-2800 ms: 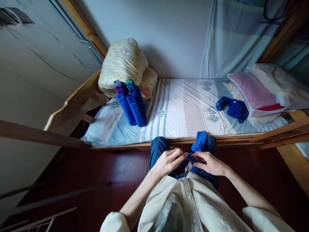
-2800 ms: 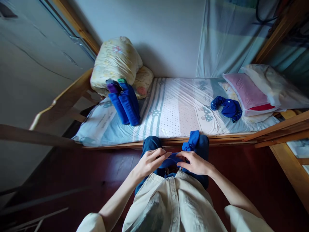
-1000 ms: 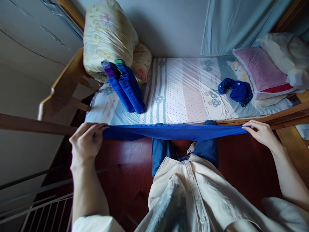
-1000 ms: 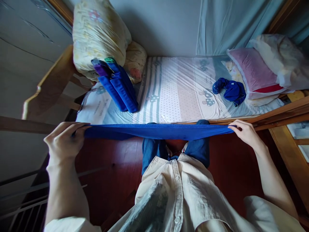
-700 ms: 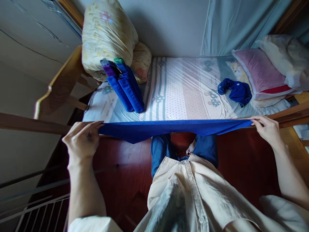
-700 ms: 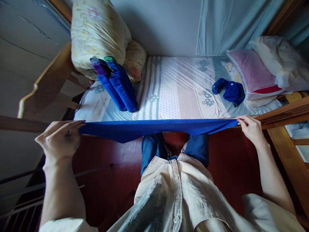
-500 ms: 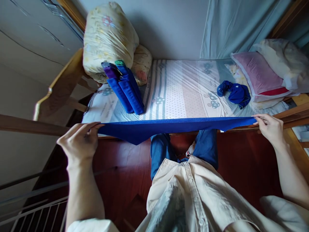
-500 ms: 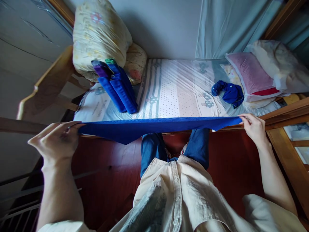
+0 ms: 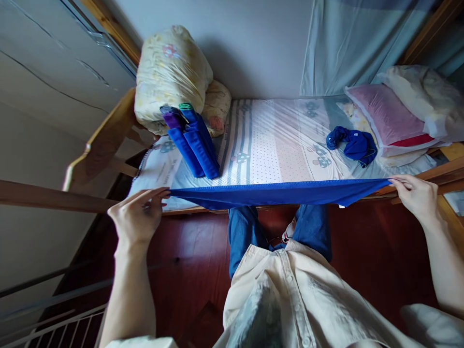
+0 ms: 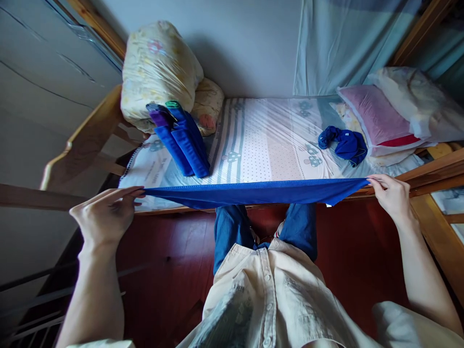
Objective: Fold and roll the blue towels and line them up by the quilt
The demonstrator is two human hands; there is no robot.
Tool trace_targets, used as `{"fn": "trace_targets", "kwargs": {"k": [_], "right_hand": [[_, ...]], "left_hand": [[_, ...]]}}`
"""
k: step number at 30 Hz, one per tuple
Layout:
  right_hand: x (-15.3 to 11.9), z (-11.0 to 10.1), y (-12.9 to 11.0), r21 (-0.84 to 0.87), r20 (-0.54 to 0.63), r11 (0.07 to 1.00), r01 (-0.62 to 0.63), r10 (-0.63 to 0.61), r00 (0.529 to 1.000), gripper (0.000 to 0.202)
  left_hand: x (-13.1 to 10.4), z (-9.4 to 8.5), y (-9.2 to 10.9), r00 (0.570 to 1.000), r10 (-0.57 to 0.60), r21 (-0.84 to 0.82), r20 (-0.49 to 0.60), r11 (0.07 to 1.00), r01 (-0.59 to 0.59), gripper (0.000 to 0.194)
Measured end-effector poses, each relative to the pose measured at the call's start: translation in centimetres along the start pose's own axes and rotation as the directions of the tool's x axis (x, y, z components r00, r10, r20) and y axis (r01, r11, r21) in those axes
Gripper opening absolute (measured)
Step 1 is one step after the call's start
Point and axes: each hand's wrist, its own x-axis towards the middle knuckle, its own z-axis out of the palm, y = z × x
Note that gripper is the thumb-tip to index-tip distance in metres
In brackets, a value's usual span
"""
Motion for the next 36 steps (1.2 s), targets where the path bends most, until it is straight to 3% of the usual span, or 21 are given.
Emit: {"fn": "trace_targets", "kwargs": {"k": [8, 15, 19, 23, 27, 29, 31, 36], "right_hand": [[0.4, -0.8, 0.4, -0.022, 0.0, 0.999, -0.023, 0.023, 1.0, 0.023], [-0.5, -2.3, 0.4, -0.023, 0.128, 0.996, -0.089, 0.091, 0.988, 0.025], [0.2, -2.6, 1.2, 0.001, 0.184, 0.989, -0.148, 0.146, 0.972, 0.023], [3.2, -1.0, 2.4, 0.001, 0.315, 0.973, -0.23, 0.218, 0.924, 0.023], [8.4, 3.3, 2.5, 0.006, 0.452, 0.964, -0.265, 0.234, 0.861, 0.022], [11.1, 6.0, 2.4, -0.022, 0.462, 0.968, -0.25, 0.231, 0.856, 0.02], [13.5, 8.4, 2.6, -0.052, 0.408, 0.976, -0.21, 0.212, 0.888, 0.019], [16.9, 12.0, 3.9, -0.054, 0.148, 0.993, -0.104, 0.111, 0.983, 0.023]], "left_hand": [[1.5, -0.1, 0.6, 0.996, 0.086, 0.018, -0.006, 0.996, -0.086, 0.026], [0.5, -1.7, 1.4, 0.997, -0.048, 0.055, 0.06, 0.997, 0.044, 0.027], [1.1, -1.3, 0.6, 0.991, -0.108, 0.054, 0.076, 0.993, 0.104, 0.029], [3.5, 2.4, -2.4, 0.958, -0.143, 0.043, 0.249, 0.99, 0.136, 0.033], [7.5, 8.7, -5.5, 0.834, -0.233, 0.119, 0.5, 0.972, 0.201, 0.028], [9.6, 11.8, -6.1, 0.801, -0.264, 0.178, 0.537, 0.964, 0.198, 0.022], [11.6, 14.1, -6.1, 0.802, -0.298, 0.202, 0.517, 0.953, 0.224, 0.023], [14.4, 16.3, -6.0, 0.914, -0.337, 0.103, 0.227, 0.941, 0.322, 0.034]]}}
